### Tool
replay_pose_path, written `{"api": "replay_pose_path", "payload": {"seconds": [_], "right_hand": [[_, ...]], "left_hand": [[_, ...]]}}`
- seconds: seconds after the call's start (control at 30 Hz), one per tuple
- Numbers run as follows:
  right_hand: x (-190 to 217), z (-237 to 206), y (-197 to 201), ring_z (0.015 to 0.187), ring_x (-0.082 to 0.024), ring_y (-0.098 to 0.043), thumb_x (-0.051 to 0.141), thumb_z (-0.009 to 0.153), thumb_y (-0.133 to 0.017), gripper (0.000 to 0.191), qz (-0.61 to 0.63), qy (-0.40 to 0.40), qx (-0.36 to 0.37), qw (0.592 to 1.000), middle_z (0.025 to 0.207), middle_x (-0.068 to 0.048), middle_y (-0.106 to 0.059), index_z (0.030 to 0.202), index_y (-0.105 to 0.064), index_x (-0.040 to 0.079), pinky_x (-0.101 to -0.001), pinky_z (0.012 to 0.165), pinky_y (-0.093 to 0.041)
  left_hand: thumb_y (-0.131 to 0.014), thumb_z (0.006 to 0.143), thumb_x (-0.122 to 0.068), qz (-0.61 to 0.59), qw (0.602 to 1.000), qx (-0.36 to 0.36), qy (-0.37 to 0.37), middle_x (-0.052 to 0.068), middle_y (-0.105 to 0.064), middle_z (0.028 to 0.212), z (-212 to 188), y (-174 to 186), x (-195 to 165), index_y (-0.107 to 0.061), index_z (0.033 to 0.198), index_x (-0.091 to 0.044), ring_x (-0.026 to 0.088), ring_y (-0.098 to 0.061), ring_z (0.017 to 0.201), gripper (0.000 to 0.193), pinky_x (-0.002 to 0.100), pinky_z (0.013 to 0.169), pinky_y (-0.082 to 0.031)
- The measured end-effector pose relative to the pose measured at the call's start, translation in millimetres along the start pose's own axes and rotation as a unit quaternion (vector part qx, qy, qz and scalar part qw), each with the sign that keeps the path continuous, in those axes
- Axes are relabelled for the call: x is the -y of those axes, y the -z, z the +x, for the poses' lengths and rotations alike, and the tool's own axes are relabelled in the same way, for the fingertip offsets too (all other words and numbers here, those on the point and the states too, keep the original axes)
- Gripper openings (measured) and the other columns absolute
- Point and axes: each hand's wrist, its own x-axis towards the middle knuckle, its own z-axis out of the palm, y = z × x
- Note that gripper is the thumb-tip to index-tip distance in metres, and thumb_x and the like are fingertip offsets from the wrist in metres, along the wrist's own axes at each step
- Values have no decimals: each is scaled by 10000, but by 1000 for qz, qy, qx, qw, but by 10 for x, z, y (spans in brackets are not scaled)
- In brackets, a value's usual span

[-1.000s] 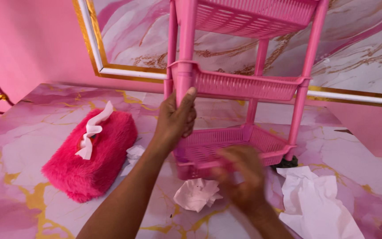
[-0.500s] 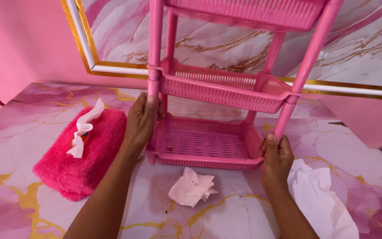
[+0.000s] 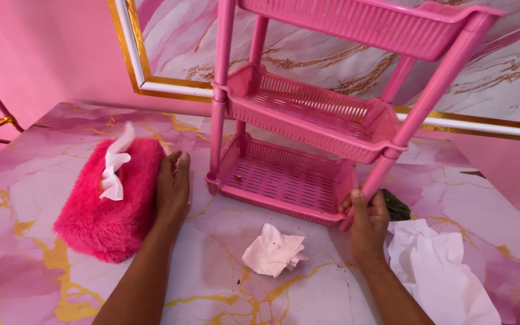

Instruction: The person disassembles a pink three-tier plastic shelving unit on a marble-patterned countertop. They remove the vertical support poles from the baskets, then wipe each pole with a tissue. The baskets and poles remain separated on the counter at the end.

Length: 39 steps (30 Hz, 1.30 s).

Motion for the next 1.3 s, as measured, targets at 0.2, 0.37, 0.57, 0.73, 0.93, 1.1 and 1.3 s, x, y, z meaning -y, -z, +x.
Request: {"api": "replay_pose_path", "payload": {"seconds": [0.2, 0.37, 0.57, 0.73, 0.93, 1.1, 1.3], "right_hand": [[27, 110, -115, 697, -150, -605, 106, 985, -621, 110, 63, -67, 62, 994, 808, -62, -611, 1064, -564, 55, -322, 599, -517], [229, 136, -369, 701, -157, -599, 38, 977, -643, 112, 143, -67, 86, 984, 828, -78, -609, 1062, -570, 45, -329, 671, -529], [513, 217, -554, 491, -116, -491, 108, 996, -624, 129, 156, -132, 57, 977, 640, -35, -511, 916, -528, 74, -293, 466, -446], [622, 247, -767, 421, -91, -412, 108, 1021, -627, 243, 116, -77, -6, 990, 581, -5, -446, 849, -458, 83, -276, 377, -362], [899, 402, -774, 391, -78, -382, 137, 982, -628, 212, 83, -109, -27, 990, 546, 10, -418, 842, -474, 96, -280, 346, -338], [944, 428, -715, 378, -79, -367, 143, 973, -635, 241, 66, -106, -9, 992, 537, 11, -411, 816, -456, 103, -281, 346, -332], [724, 141, -433, 380, -80, -371, 121, 966, -631, 220, 74, -101, 13, 992, 546, 14, -418, 814, -475, 94, -274, 346, -329]], "left_hand": [[-773, 863, -112, 109, 944, 47, -307, 112, -636, 1001, -720, -461, -747, -622, 1012, -59, 290, -611, 983, 219, 415, 904, -465], [-870, 615, -330, 141, 918, 175, -328, 129, -649, 970, -1381, -1023, -1174, -675, 1020, -49, 337, -603, 985, 530, 565, 975, -381], [-865, 676, -348, 186, 911, 166, -330, 73, -674, 896, -1494, -1218, -1143, -648, 925, -86, 266, -637, 977, 422, 617, 1122, -335], [-869, 667, -352, 170, 917, 147, -331, 81, -659, 854, -1498, -1288, -1111, -639, 899, -77, 278, -616, 923, 428, 525, 996, -397], [-812, 563, -253, 162, 897, 176, -371, 86, -651, 815, -1509, -1268, -1111, -667, 874, -89, 310, -587, 875, 380, 495, 917, -382], [-817, 637, -254, 165, 915, 180, -321, 84, -649, 849, -1604, -1282, -1112, -622, 869, -75, 309, -590, 900, 352, 483, 917, -391], [-844, 689, -277, 119, 904, 230, -339, 94, -638, 922, -1714, -1159, -1095, -630, 984, -61, 324, -592, 937, 424, 499, 937, -404]]}}
